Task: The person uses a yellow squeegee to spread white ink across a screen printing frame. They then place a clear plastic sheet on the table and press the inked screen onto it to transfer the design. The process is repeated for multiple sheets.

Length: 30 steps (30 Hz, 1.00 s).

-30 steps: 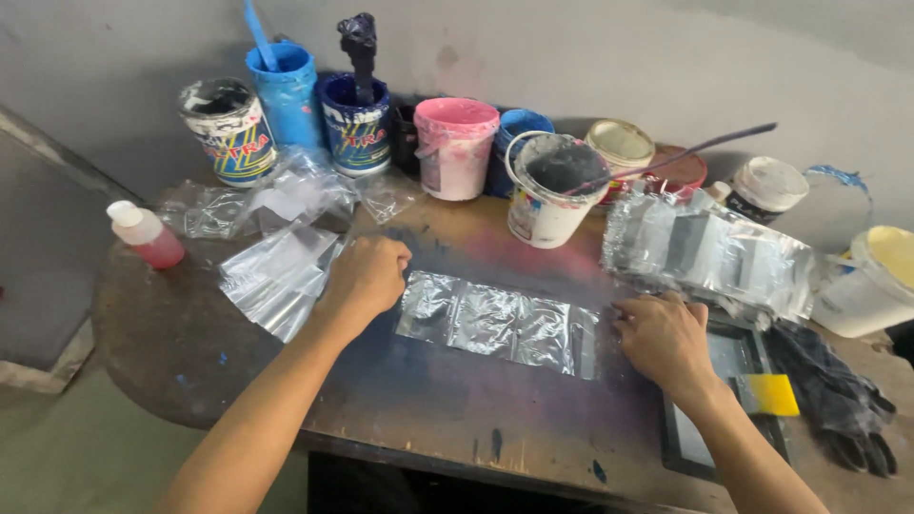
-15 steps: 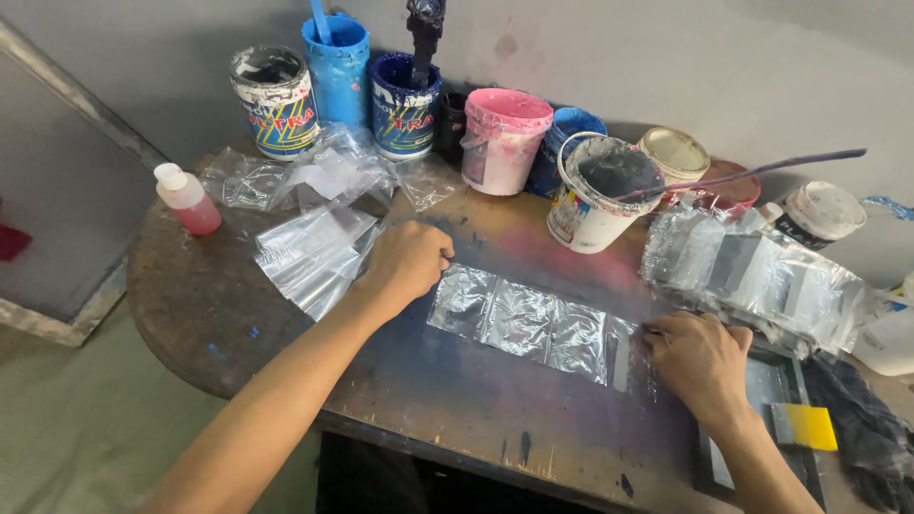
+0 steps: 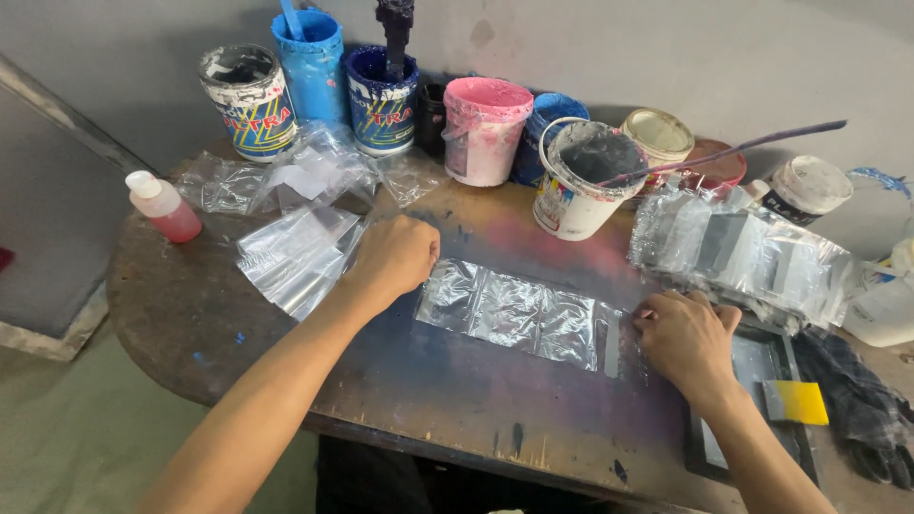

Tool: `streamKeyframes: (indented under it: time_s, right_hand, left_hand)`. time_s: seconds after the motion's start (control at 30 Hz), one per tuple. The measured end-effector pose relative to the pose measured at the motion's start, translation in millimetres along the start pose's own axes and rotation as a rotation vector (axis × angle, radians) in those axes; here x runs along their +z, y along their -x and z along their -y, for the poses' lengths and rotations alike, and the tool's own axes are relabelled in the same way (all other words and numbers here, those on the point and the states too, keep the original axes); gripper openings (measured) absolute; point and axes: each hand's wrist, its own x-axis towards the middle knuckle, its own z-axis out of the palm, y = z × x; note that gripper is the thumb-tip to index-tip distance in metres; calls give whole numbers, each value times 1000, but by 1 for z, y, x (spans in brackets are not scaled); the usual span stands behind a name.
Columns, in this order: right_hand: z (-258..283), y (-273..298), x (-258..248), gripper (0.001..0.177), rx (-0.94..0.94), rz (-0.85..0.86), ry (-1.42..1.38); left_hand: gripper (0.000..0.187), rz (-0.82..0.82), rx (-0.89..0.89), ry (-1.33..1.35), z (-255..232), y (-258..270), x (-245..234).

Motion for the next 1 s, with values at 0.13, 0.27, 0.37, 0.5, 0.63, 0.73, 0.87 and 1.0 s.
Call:
streamKeyframes:
  time_s: [0.13, 0.27, 0.37, 0.5, 0.63, 0.73, 0.87, 1.0]
  right_hand:
    - [2, 0, -4, 29, 14, 53, 28]
    - [-10, -3, -4, 27, 19, 9, -13]
    - [-25, -2, -6, 25, 14, -72, -132]
    - [-25, 7, -30, 17, 74, -175, -477]
    - [-36, 13, -39, 12, 98, -181, -786]
    - [-58, 15, -40, 16, 123, -195, -980]
    - [-85, 22, -56, 31, 152, -287, -1086]
    - [-82, 49, -106, 36, 331, -326, -1105]
  left_hand:
    - [24, 69, -23, -27, -2, -2, -1]
    - [13, 62, 11, 66, -1, 4, -8]
    - [11, 81, -21, 190, -7, 9, -19]
    - [7, -27, 21, 486, -11, 1, -17]
    - [11, -64, 9, 628, -38, 1, -30]
    - [11, -219, 105, 702, -58, -3, -27]
    - [9, -340, 183, 683, -92, -12, -24]
    - [9, -421, 123, 636, -139, -24, -22]
